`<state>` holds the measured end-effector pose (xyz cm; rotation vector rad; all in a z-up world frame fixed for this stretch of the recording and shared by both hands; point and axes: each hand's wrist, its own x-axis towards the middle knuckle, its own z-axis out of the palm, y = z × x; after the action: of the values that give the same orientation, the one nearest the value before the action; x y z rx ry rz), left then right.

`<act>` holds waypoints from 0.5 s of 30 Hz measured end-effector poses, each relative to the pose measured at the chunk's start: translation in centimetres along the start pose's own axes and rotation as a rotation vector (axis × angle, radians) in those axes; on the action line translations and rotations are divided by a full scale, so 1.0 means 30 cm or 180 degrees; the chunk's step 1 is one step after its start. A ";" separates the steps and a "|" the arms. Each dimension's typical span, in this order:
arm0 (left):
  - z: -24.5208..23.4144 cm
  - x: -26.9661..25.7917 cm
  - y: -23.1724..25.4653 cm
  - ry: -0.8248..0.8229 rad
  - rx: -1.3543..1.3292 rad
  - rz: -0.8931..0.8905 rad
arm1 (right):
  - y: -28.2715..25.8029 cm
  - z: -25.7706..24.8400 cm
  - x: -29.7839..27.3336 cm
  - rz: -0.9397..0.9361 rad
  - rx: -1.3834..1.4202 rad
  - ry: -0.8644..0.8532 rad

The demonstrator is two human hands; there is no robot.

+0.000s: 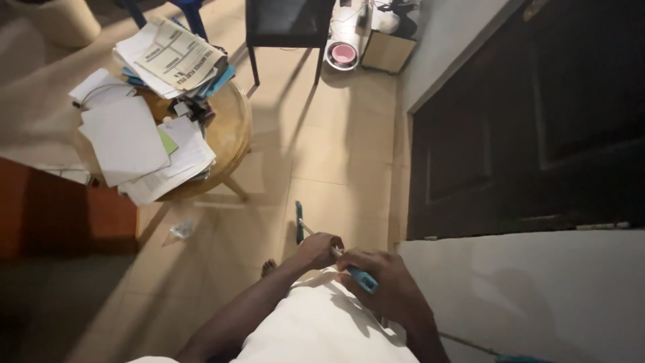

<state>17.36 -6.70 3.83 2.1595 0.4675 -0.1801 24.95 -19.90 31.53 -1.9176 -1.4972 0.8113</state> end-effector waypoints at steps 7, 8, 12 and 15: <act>-0.176 -0.185 -0.058 0.0033 0.0040 -0.0311 | -0.103 0.051 0.090 0.0064 0.0214 -0.0335; -0.201 -0.206 -0.068 -0.0004 0.0080 -0.0445 | -0.100 0.064 0.104 -0.0099 0.0188 -0.0323; -0.197 -0.271 -0.196 -0.0023 0.0150 -0.0604 | -0.107 0.116 0.162 -0.0033 0.0292 -0.0578; -0.115 -0.253 -0.314 0.0087 0.0124 -0.0499 | -0.094 0.168 0.188 0.0192 0.0134 -0.0763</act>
<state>6.54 -0.92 1.03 2.1657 0.6545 -0.2484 20.46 -13.47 29.69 -1.8954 -1.5517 1.1247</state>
